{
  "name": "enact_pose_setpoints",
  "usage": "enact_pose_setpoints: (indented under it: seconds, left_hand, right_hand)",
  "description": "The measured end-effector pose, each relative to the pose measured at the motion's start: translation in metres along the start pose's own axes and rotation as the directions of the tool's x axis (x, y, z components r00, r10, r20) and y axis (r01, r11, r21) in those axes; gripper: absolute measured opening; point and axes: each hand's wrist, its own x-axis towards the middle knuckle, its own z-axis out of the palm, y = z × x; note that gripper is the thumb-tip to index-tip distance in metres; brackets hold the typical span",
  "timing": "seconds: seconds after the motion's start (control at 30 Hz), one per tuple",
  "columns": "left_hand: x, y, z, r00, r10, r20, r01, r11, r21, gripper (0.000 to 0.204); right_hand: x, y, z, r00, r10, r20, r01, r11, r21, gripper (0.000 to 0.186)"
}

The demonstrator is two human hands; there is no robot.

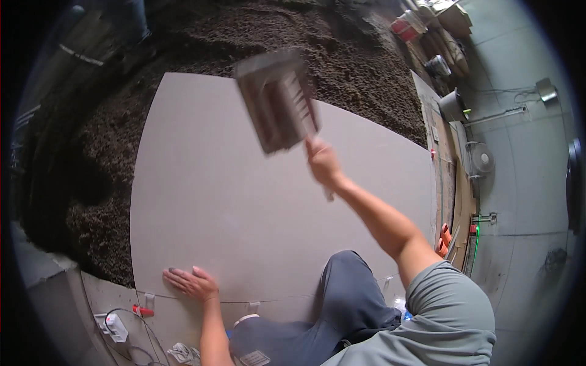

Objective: The person places a large ceramic tile onto a bed of mortar, then uses a rubber mallet to tap it into place. They use a trowel to smooth the surface and ensure proper adhesion.

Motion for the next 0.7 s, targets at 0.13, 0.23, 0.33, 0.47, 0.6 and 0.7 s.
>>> enact_pose_setpoints:
  seconds: [0.13, 0.23, 0.33, 0.47, 0.6, 0.7]
  left_hand:
    - [-0.009, -0.010, 0.005, 0.999, -0.002, 0.048, -0.001, 0.999, 0.052, 0.070]
    - [-0.013, -0.037, 0.007, 1.000, 0.018, -0.005, -0.017, 0.994, 0.105, 0.068]
    - [-0.004, -0.039, -0.005, 1.000, 0.030, 0.002, -0.030, 0.987, 0.156, 0.068]
    - [-0.006, -0.019, 0.007, 0.999, 0.044, 0.016, -0.045, 0.992, 0.120, 0.069]
    - [-0.019, -0.014, 0.019, 0.994, 0.109, -0.019, -0.104, 0.981, 0.163, 0.066]
    - [-0.017, -0.048, 0.024, 0.985, 0.144, -0.098, -0.116, 0.962, 0.248, 0.067]
  right_hand:
    - [0.059, -0.006, -0.018, 0.761, 0.331, 0.558, -0.463, 0.880, 0.110, 0.067]
    - [0.087, -0.056, -0.079, 0.767, 0.407, 0.496, -0.547, 0.819, 0.173, 0.067]
    - [0.046, -0.037, -0.124, 0.932, 0.288, 0.221, -0.360, 0.810, 0.463, 0.067]
    - [-0.050, 0.082, -0.081, 0.950, 0.299, -0.089, -0.285, 0.948, 0.140, 0.061]
    - [-0.033, 0.111, -0.081, 0.601, 0.720, 0.347, -0.741, 0.665, -0.096, 0.075]
    - [0.016, 0.048, -0.153, 0.710, 0.494, 0.502, -0.621, 0.776, 0.115, 0.070]
